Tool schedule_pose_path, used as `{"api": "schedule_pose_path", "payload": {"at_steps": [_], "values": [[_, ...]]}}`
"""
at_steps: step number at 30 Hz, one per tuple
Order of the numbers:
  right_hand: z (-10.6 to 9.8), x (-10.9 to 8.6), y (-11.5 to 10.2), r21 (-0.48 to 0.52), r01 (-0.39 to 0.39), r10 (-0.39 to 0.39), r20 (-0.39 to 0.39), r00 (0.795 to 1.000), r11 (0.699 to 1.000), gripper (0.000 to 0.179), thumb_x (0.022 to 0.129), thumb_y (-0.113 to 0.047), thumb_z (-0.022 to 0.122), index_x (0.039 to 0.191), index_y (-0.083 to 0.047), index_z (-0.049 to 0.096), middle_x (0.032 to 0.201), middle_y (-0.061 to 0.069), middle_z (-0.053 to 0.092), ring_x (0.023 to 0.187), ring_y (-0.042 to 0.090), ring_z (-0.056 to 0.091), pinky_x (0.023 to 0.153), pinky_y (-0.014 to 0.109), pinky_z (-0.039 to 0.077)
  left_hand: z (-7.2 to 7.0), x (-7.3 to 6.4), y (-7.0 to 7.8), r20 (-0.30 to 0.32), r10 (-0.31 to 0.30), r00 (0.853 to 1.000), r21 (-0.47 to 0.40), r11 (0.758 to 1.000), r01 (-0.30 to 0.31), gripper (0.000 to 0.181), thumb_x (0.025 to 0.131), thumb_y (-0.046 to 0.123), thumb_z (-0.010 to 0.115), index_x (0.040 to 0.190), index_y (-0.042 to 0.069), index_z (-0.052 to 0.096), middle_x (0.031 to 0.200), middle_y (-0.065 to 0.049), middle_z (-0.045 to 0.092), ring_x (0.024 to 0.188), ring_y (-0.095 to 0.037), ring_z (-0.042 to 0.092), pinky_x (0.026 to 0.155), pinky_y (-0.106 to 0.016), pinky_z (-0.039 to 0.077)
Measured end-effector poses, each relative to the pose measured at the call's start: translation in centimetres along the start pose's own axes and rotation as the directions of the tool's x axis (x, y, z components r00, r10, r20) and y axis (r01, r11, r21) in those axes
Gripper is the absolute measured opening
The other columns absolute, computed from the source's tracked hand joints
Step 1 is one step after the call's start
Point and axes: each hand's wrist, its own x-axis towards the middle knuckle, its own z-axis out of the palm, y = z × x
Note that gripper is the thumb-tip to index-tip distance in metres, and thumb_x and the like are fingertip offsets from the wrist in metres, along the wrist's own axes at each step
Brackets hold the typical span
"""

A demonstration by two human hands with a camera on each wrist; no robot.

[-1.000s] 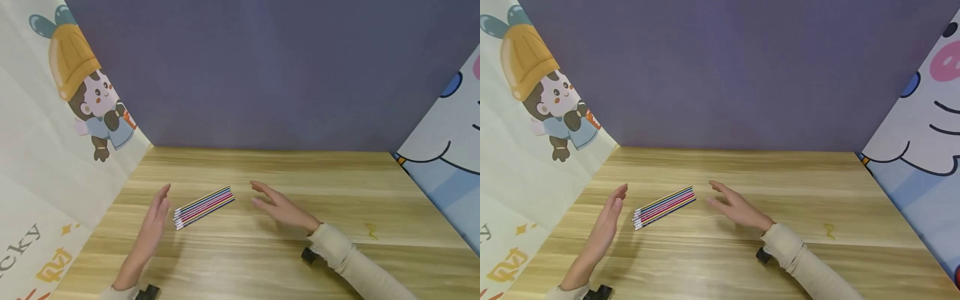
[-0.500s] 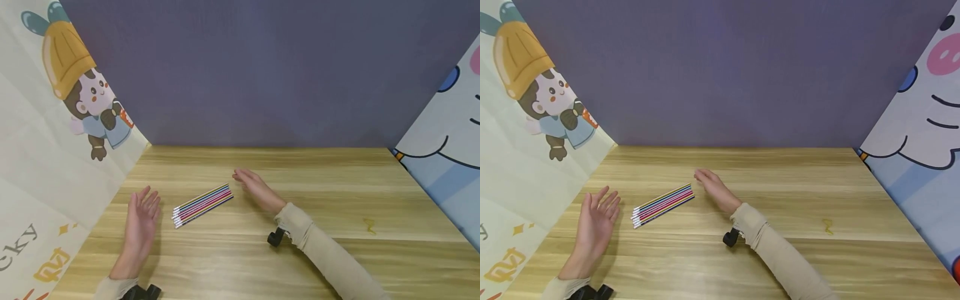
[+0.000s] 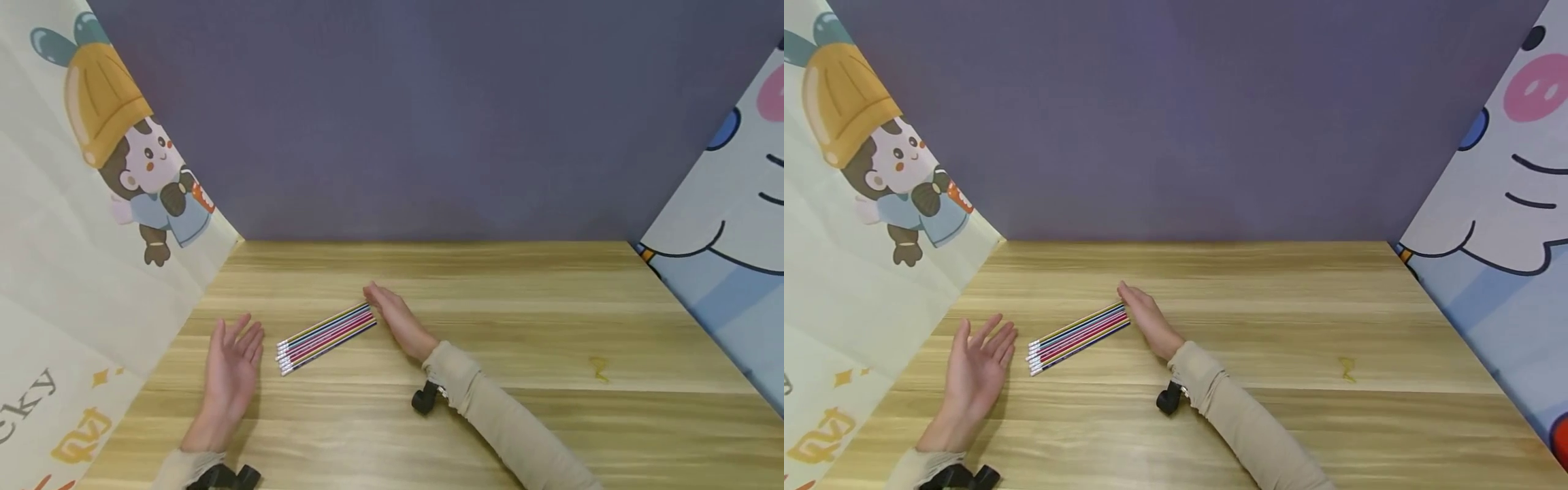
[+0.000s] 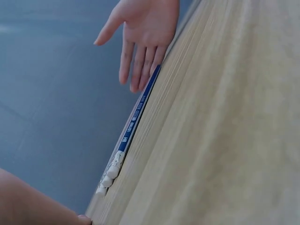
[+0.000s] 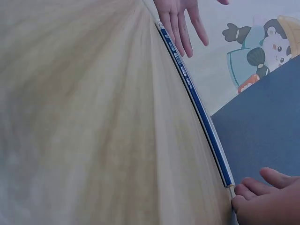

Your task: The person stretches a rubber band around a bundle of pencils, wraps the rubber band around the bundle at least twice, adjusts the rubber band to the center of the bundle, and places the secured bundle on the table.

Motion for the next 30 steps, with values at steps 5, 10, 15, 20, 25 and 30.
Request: {"api": "schedule_pose_path", "payload": {"at_steps": [5, 10, 15, 20, 25, 30], "values": [[0.3, 0.0, -0.2, 0.017, -0.006, 0.006, 0.013, 1.0, 1.0, 0.078, 0.1, -0.06, 0.043, 0.151, -0.001, 0.035, 0.152, 0.018, 0.042, 0.142, 0.029, 0.039, 0.122, 0.044, 0.023, -0.3, 0.6, 0.0, 0.016, -0.018, 1.0, 0.058, 0.998, 0.017, 0.077, 0.105, 0.057, 0.022, 0.158, 0.009, -0.007, 0.164, -0.016, -0.014, 0.153, -0.025, -0.007, 0.124, -0.031, -0.004], [0.8, -0.1, -0.4, 0.017, -0.029, 0.028, 0.05, 0.998, 0.999, 0.077, 0.1, -0.058, 0.048, 0.15, -0.001, 0.035, 0.148, 0.021, 0.046, 0.139, 0.031, 0.043, 0.121, 0.045, 0.026, -0.9, 0.5, 0.3, 0.036, -0.051, 0.998, 0.134, 0.99, 0.045, 0.079, 0.106, 0.056, 0.022, 0.157, 0.005, -0.011, 0.164, -0.017, -0.014, 0.152, -0.028, -0.008, 0.124, -0.034, -0.005], [1.0, 0.1, -0.2, 0.113, -0.036, 0.031, 0.043, 0.999, 0.993, 0.073, 0.101, -0.054, 0.047, 0.151, -0.003, 0.034, 0.155, 0.018, 0.037, 0.144, 0.028, 0.036, 0.124, 0.043, 0.017, -1.0, 0.4, 0.2, 0.052, -0.056, 0.997, 0.149, 0.988, 0.048, 0.079, 0.106, 0.055, 0.022, 0.157, 0.003, -0.01, 0.164, -0.019, -0.013, 0.152, -0.029, -0.007, 0.124, -0.035, -0.005], [0.7, 0.4, 0.2, 0.256, -0.021, 0.01, 0.043, 0.999, 0.966, 0.068, 0.105, -0.046, 0.041, 0.154, -0.001, 0.026, 0.16, 0.018, 0.026, 0.148, 0.028, 0.027, 0.125, 0.041, 0.011, -0.7, 0.6, -0.2, 0.057, -0.061, 0.997, 0.157, 0.986, 0.052, 0.079, 0.106, 0.054, 0.021, 0.156, 0.001, -0.01, 0.164, -0.018, -0.013, 0.152, -0.029, -0.007, 0.124, -0.036, -0.005], [0.7, 0.3, 0.3, 0.202, -0.032, 0.01, 0.11, 0.994, 0.979, 0.071, 0.104, -0.052, 0.039, 0.157, -0.008, 0.022, 0.163, 0.012, 0.021, 0.15, 0.025, 0.02, 0.125, 0.043, 0.003, -0.1, 1.0, -0.7, 0.07, -0.045, 0.997, 0.158, 0.987, 0.033, 0.076, 0.107, 0.052, 0.022, 0.156, 0.001, -0.006, 0.165, -0.018, -0.01, 0.152, -0.028, -0.006, 0.124, -0.036, -0.005], [0.9, 0.1, -0.2, 0.15, -0.026, 0.004, 0.143, 0.99, 0.988, 0.073, 0.104, -0.054, 0.039, 0.157, -0.007, 0.022, 0.162, 0.014, 0.023, 0.15, 0.024, 0.02, 0.125, 0.041, 0.005, 0.7, 1.2, -1.0, 0.102, -0.027, 0.994, 0.166, 0.986, 0.01, 0.076, 0.107, 0.052, 0.021, 0.156, 0.0, -0.004, 0.165, -0.019, -0.008, 0.152, -0.029, -0.005, 0.124, -0.037, -0.007]]}}
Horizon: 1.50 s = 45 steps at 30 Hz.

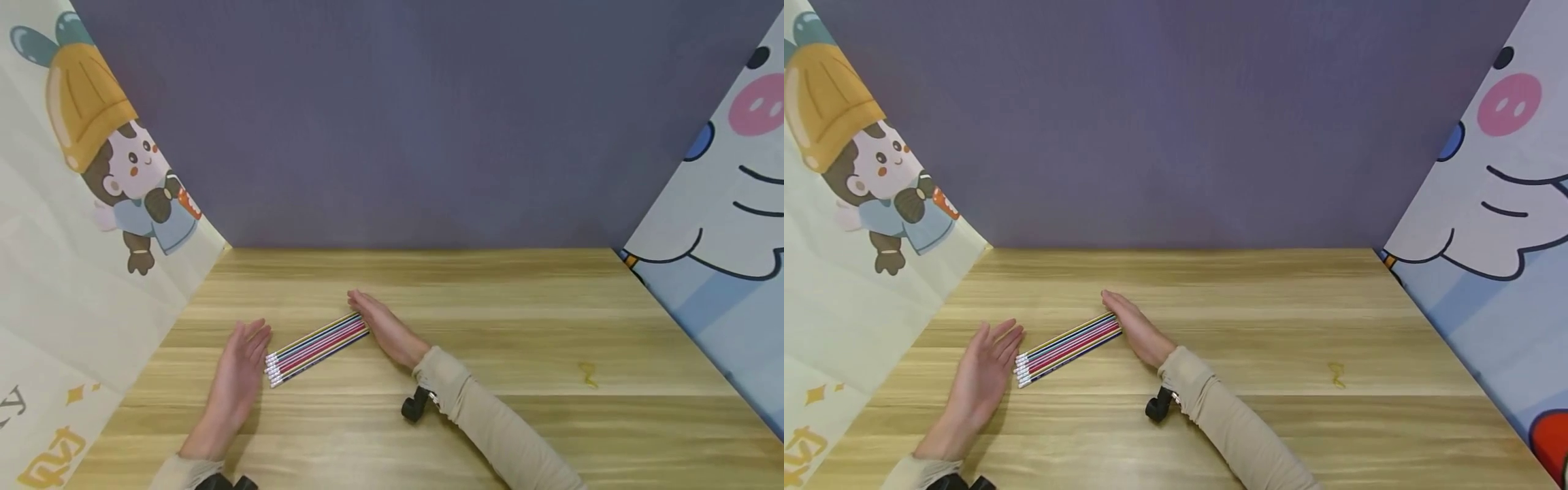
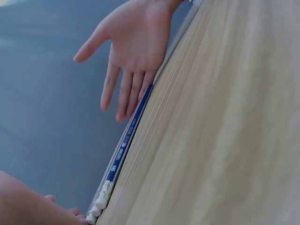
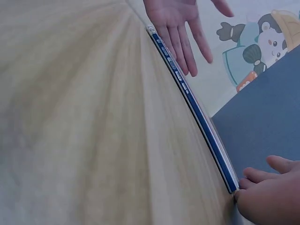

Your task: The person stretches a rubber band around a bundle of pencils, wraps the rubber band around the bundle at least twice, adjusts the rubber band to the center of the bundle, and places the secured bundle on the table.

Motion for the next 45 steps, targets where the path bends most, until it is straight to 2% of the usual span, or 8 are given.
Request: {"api": "schedule_pose_path", "payload": {"at_steps": [8, 13, 17, 21, 30, 36, 41, 45], "values": [[0.2, 0.0, -0.2, 0.07, 0.05, -0.043, -0.1, 0.994, 0.996, 0.071, 0.105, -0.046, 0.043, 0.153, 0.003, 0.025, 0.158, 0.022, 0.028, 0.148, 0.03, 0.026, 0.124, 0.042, 0.012, 0.7, -0.1, 0.1, -0.061, -0.021, 0.998, -0.009, 1.0, 0.02, 0.076, 0.107, 0.053, 0.023, 0.156, -0.001, 0.001, 0.164, -0.019, 0.0, 0.153, -0.027, 0.002, 0.125, -0.034, -0.002], [0.1, 0.0, -0.8, 0.055, 0.011, -0.005, -0.108, 0.994, 0.998, 0.072, 0.104, -0.046, 0.046, 0.153, 0.002, 0.024, 0.156, 0.026, 0.03, 0.145, 0.036, 0.03, 0.123, 0.044, 0.019, 0.6, -0.3, 0.0, -0.084, -0.019, 0.996, -0.015, 1.0, 0.018, 0.071, 0.107, 0.053, 0.024, 0.154, 0.002, 0.01, 0.162, -0.018, 0.005, 0.153, -0.027, 0.005, 0.125, -0.033, 0.001], [0.3, -0.2, -1.0, 0.034, -0.026, 0.03, -0.109, 0.994, 0.999, 0.072, 0.103, -0.045, 0.049, 0.153, 0.0, 0.025, 0.154, 0.025, 0.035, 0.143, 0.035, 0.034, 0.123, 0.044, 0.021, 0.4, -0.7, -0.2, -0.099, 0.006, 0.995, -0.019, 1.0, -0.008, 0.06, 0.107, 0.051, 0.026, 0.147, 0.006, 0.025, 0.156, -0.012, 0.023, 0.151, -0.025, 0.013, 0.125, -0.033, 0.003], [0.7, -0.2, -0.5, 0.025, -0.002, 0.004, -0.091, 0.996, 1.0, 0.065, 0.104, -0.039, 0.048, 0.152, 0.001, 0.027, 0.152, 0.023, 0.037, 0.142, 0.034, 0.036, 0.123, 0.043, 0.019, 0.2, -0.9, -0.5, -0.134, 0.049, 0.99, -0.056, 0.997, -0.057, 0.049, 0.108, 0.048, 0.027, 0.139, 0.01, 0.035, 0.14, 0.004, 0.041, 0.142, -0.017, 0.026, 0.125, -0.031, 0.005], [0.5, 0.0, 0.0, 0.029, 0.041, -0.036, -0.164, 0.986, 0.999, 0.058, 0.102, -0.039, 0.054, 0.146, -0.003, 0.041, 0.151, 0.018, 0.042, 0.141, 0.03, 0.04, 0.122, 0.044, 0.022, 0.3, -0.4, -0.5, -0.188, 0.055, 0.981, -0.121, 0.989, -0.079, 0.053, 0.108, 0.048, 0.027, 0.143, 0.008, 0.031, 0.14, 0.005, 0.042, 0.148, -0.019, 0.018, 0.124, -0.027, 0.007], [0.4, 0.4, 0.0, 0.007, 0.051, -0.05, -0.095, 0.994, 0.999, 0.059, 0.103, -0.034, 0.052, 0.149, -0.001, 0.036, 0.154, 0.018, 0.038, 0.142, 0.028, 0.037, 0.123, 0.041, 0.02, 0.3, 0.0, -0.6, -0.139, 0.067, 0.988, -0.135, 0.987, -0.086, 0.053, 0.108, 0.046, 0.026, 0.143, 0.006, 0.032, 0.139, 0.004, 0.044, 0.15, -0.024, 0.015, 0.125, -0.029, 0.007], [0.7, 0.3, 0.1, 0.004, 0.051, -0.05, -0.131, 0.99, 0.999, 0.057, 0.101, -0.032, 0.056, 0.146, 0.0, 0.04, 0.149, 0.018, 0.044, 0.138, 0.03, 0.043, 0.121, 0.042, 0.026, 0.4, -0.3, -0.7, -0.156, 0.048, 0.987, -0.078, 0.995, -0.06, 0.057, 0.109, 0.045, 0.027, 0.143, -0.001, 0.03, 0.139, 0.001, 0.046, 0.147, -0.026, 0.021, 0.125, -0.032, 0.012], [0.9, 0.2, 0.2, 0.037, 0.082, -0.071, -0.223, 0.972, 0.996, 0.052, 0.1, -0.03, 0.058, 0.141, 0.0, 0.046, 0.143, 0.017, 0.05, 0.136, 0.033, 0.044, 0.119, 0.044, 0.03, 0.8, -0.4, -0.8, -0.225, 0.049, 0.973, -0.068, 0.995, -0.066, 0.051, 0.109, 0.039, 0.031, 0.138, -0.003, 0.038, 0.128, 0.004, 0.056, 0.141, -0.023, 0.033, 0.124, -0.033, 0.018]]}}
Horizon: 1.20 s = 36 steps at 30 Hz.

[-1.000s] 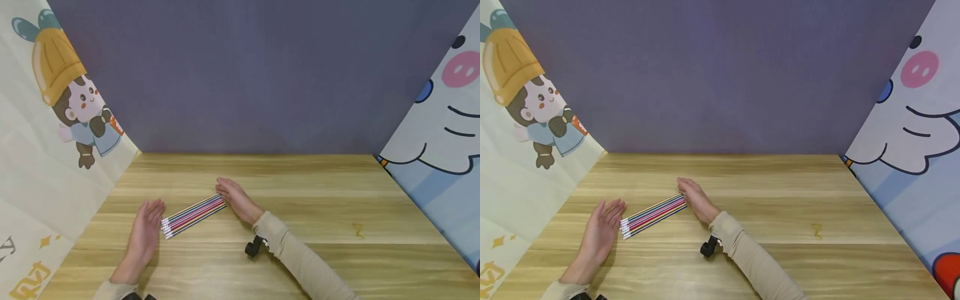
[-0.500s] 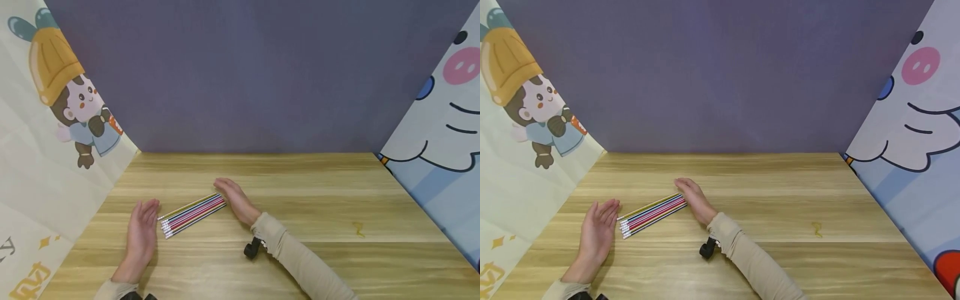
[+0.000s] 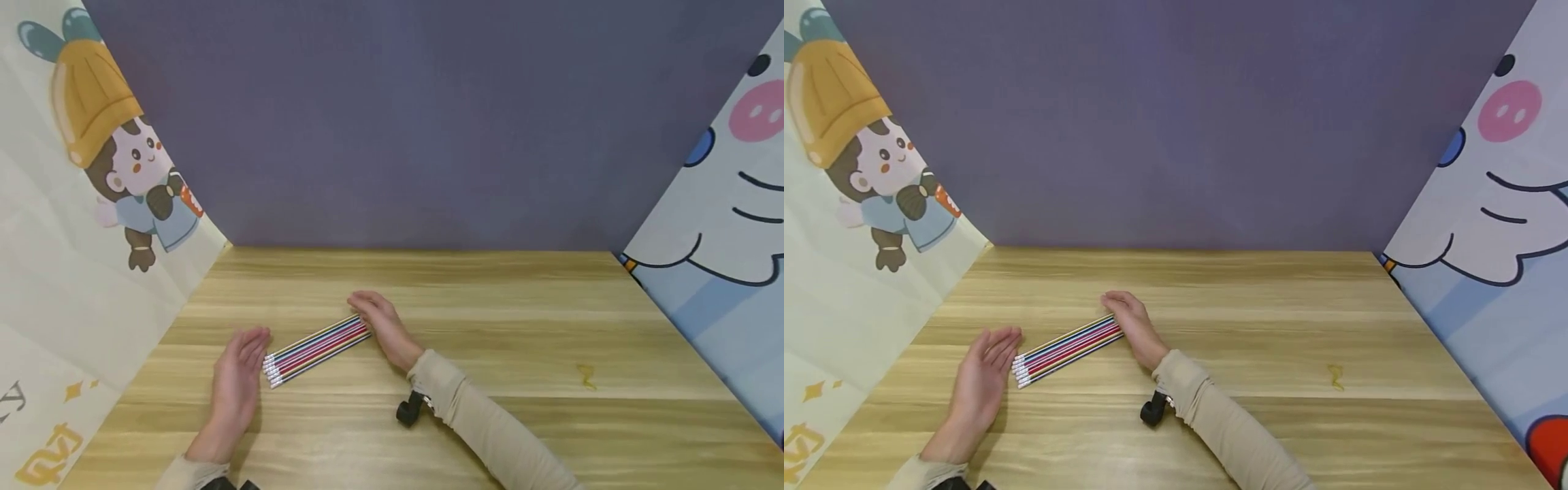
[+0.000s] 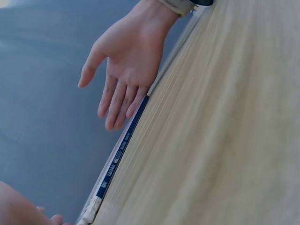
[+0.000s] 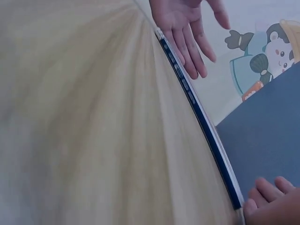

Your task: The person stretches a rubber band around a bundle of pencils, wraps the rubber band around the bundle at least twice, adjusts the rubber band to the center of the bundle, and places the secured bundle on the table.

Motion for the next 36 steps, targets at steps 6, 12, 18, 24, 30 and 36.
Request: {"api": "schedule_pose_path", "payload": {"at_steps": [6, 12, 18, 24, 30, 36], "values": [[0.2, 0.6, 0.7, 0.033, 0.025, -0.026, 0.017, 1.0, 0.999, 0.055, 0.103, -0.033, 0.051, 0.146, 0.0, 0.041, 0.153, 0.018, 0.04, 0.144, 0.033, 0.034, 0.123, 0.046, 0.019, 0.7, 0.1, -0.6, -0.107, 0.034, 0.994, -0.063, 0.997, -0.041, 0.042, 0.109, 0.033, 0.035, 0.133, -0.001, 0.045, 0.127, 0.002, 0.058, 0.14, -0.021, 0.036, 0.123, -0.031, 0.021], [-0.3, 1.0, 0.8, -0.014, 0.006, -0.004, 0.116, 0.993, 1.0, 0.064, 0.104, -0.045, 0.043, 0.152, -0.005, 0.031, 0.157, 0.017, 0.034, 0.146, 0.028, 0.03, 0.124, 0.047, 0.011, 1.4, 0.4, -1.0, -0.109, 0.054, 0.993, -0.04, 0.997, -0.059, 0.049, 0.109, 0.038, 0.034, 0.137, -0.002, 0.039, 0.137, -0.004, 0.05, 0.143, -0.024, 0.031, 0.123, -0.03, 0.018], [0.1, 0.4, 0.9, -0.032, -0.016, 0.019, 0.097, 0.995, 0.999, 0.063, 0.104, -0.041, 0.047, 0.152, -0.004, 0.032, 0.154, 0.014, 0.04, 0.144, 0.026, 0.035, 0.124, 0.043, 0.017, 1.6, 0.1, -1.4, -0.174, 0.091, 0.981, -0.038, 0.994, -0.099, 0.05, 0.109, 0.036, 0.035, 0.137, -0.005, 0.041, 0.137, -0.007, 0.051, 0.14, -0.024, 0.036, 0.122, -0.032, 0.022], [0.6, 0.4, 1.1, -0.002, 0.028, -0.028, 0.05, 0.998, 1.0, 0.055, 0.104, -0.035, 0.05, 0.147, -0.001, 0.039, 0.151, 0.018, 0.042, 0.141, 0.028, 0.04, 0.122, 0.042, 0.021, 1.6, 0.0, -1.4, -0.286, 0.142, 0.948, -0.036, 0.987, -0.159, 0.039, 0.108, 0.024, 0.041, 0.128, -0.007, 0.053, 0.127, -0.005, 0.062, 0.132, -0.023, 0.046, 0.118, -0.033, 0.031], [0.9, 1.1, 1.3, -0.047, 0.015, -0.014, 0.029, 0.999, 0.999, 0.057, 0.102, -0.04, 0.052, 0.147, -0.006, 0.043, 0.153, 0.01, 0.041, 0.143, 0.025, 0.036, 0.123, 0.042, 0.02, 1.7, 0.0, -1.7, -0.273, 0.143, 0.951, -0.053, 0.985, -0.164, 0.034, 0.108, 0.022, 0.039, 0.122, -0.004, 0.056, 0.126, -0.005, 0.062, 0.131, -0.022, 0.046, 0.119, -0.032, 0.03], [1.1, 0.6, 1.1, -0.108, -0.023, 0.023, -0.003, 1.0, 0.994, 0.058, 0.098, -0.047, 0.056, 0.144, -0.012, 0.051, 0.15, 0.002, 0.046, 0.144, 0.024, 0.033, 0.123, 0.045, 0.018, 2.2, -0.4, -2.3, -0.233, 0.149, 0.961, -0.011, 0.988, -0.156, 0.035, 0.109, 0.024, 0.037, 0.124, -0.001, 0.056, 0.129, -0.003, 0.059, 0.137, -0.022, 0.041, 0.122, -0.033, 0.023]]}}
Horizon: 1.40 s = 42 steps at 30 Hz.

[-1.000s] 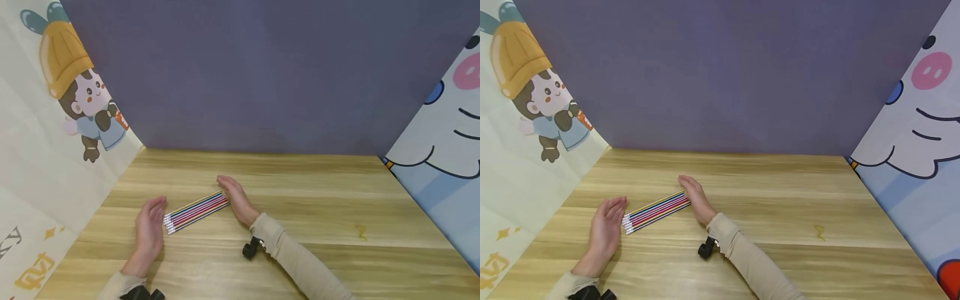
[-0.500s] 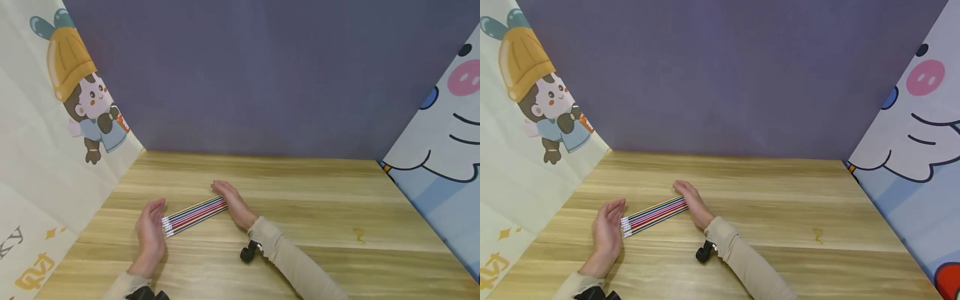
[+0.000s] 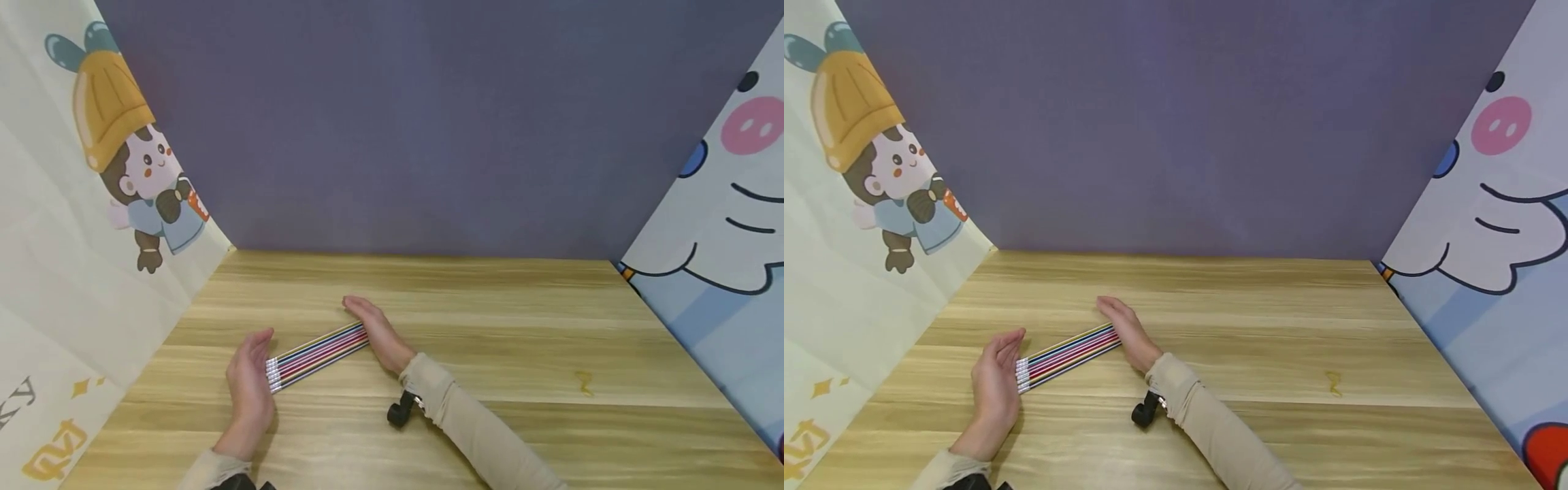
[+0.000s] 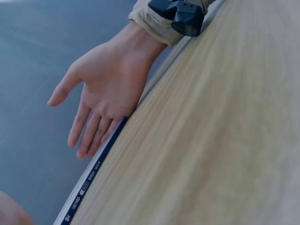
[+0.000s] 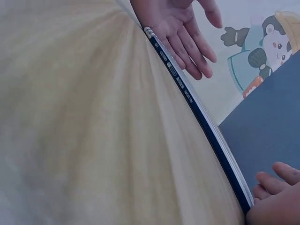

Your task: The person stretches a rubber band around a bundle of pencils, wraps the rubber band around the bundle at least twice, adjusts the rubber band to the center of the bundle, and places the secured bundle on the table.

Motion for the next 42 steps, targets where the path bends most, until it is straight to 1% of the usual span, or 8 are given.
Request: {"api": "schedule_pose_path", "payload": {"at_steps": [14, 20, 23, 25, 28, 31, 36, 42], "values": [[-1.8, -0.5, -3.5, -0.008, 0.122, -0.122, 0.049, 0.991, 0.992, 0.052, 0.1, -0.046, 0.052, 0.14, -0.012, 0.055, 0.147, 0.003, 0.049, 0.14, 0.021, 0.038, 0.122, 0.05, 0.018, 0.2, 0.5, 1.6, -0.01, -0.032, 0.999, 0.103, 0.994, 0.033, 0.03, 0.107, 0.015, 0.042, 0.13, -0.004, 0.049, 0.127, -0.006, 0.059, 0.129, -0.021, 0.049, 0.117, -0.033, 0.034], [-2.8, -1.6, -7.2, -0.316, 0.295, -0.253, 0.167, 0.953, 0.902, 0.052, 0.097, -0.052, 0.059, 0.138, -0.021, 0.056, 0.145, -0.002, 0.052, 0.138, 0.019, 0.041, 0.117, 0.055, 0.028, 0.1, 0.3, 3.6, 0.07, -0.065, 0.995, 0.352, 0.935, 0.036, 0.04, 0.107, 0.021, 0.043, 0.142, 0.0, 0.038, 0.141, -0.01, 0.046, 0.134, -0.024, 0.041, 0.117, -0.037, 0.034], [-3.1, -2.2, -7.6, -0.544, 0.329, -0.202, 0.281, 0.938, 0.772, 0.051, 0.096, -0.053, 0.06, 0.139, -0.026, 0.055, 0.147, -0.005, 0.05, 0.14, 0.017, 0.039, 0.116, 0.053, 0.033, 0.0, -0.3, 4.2, 0.169, -0.045, 0.985, 0.56, 0.826, -0.058, 0.048, 0.106, 0.025, 0.049, 0.146, 0.003, 0.037, 0.152, -0.016, 0.034, 0.14, -0.031, 0.033, 0.116, -0.049, 0.032], [-3.3, -2.5, -7.5, -0.64, 0.345, -0.14, 0.349, 0.927, 0.687, 0.052, 0.096, -0.05, 0.061, 0.141, -0.025, 0.053, 0.148, -0.006, 0.048, 0.141, 0.017, 0.039, 0.115, 0.049, 0.035, 0.0, -0.6, 4.4, 0.264, -0.02, 0.964, 0.691, 0.702, -0.175, 0.053, 0.103, 0.03, 0.055, 0.146, 0.004, 0.038, 0.154, -0.02, 0.03, 0.14, -0.037, 0.03, 0.114, -0.057, 0.03], [-3.5, -2.7, -7.0, -0.725, 0.388, -0.065, 0.431, 0.9, 0.569, 0.055, 0.097, -0.043, 0.063, 0.145, -0.019, 0.049, 0.15, -0.002, 0.046, 0.141, 0.018, 0.038, 0.115, 0.044, 0.036, -0.2, -0.8, 4.4, 0.438, -0.001, 0.899, 0.781, 0.495, -0.38, 0.06, 0.098, 0.036, 0.063, 0.144, 0.003, 0.042, 0.156, -0.026, 0.024, 0.14, -0.049, 0.026, 0.109, -0.071, 0.029], [-3.4, -2.7, -6.2, -0.78, 0.443, -0.019, 0.486, 0.874, 0.442, 0.06, 0.096, -0.038, 0.066, 0.147, -0.013, 0.046, 0.148, 0.003, 0.047, 0.138, 0.019, 0.041, 0.115, 0.041, 0.036, -0.4, -0.8, 4.0, 0.588, 0.01, 0.809, 0.755, 0.351, -0.553, 0.07, 0.092, 0.039, 0.072, 0.144, 0.003, 0.042, 0.156, -0.029, 0.021, 0.139, -0.055, 0.025, 0.103, -0.076, 0.03], [-2.8, -2.6, -5.4, -0.827, 0.488, 0.045, 0.519, 0.853, 0.28, 0.069, 0.093, -0.039, 0.07, 0.151, -0.015, 0.041, 0.152, 0.007, 0.042, 0.141, 0.021, 0.037, 0.117, 0.041, 0.033, -0.8, -0.6, 3.7, 0.708, 0.01, 0.706, 0.685, 0.233, -0.69, 0.085, 0.084, 0.041, 0.079, 0.149, 0.006, 0.037, 0.156, -0.027, 0.023, 0.139, -0.052, 0.026, 0.099, -0.076, 0.034], [-2.4, -2.5, -5.0, -0.832, 0.507, 0.11, 0.539, 0.835, 0.225, 0.073, 0.092, -0.042, 0.07, 0.154, -0.026, 0.036, 0.156, 0.006, 0.039, 0.146, 0.024, 0.03, 0.12, 0.051, 0.026, -0.8, -0.3, 3.4, 0.749, -0.029, 0.662, 0.661, 0.093, -0.745, 0.085, 0.084, 0.042, 0.08, 0.147, 0.003, 0.04, 0.149, -0.031, 0.036, 0.133, -0.052, 0.037, 0.099, -0.073, 0.037]]}}
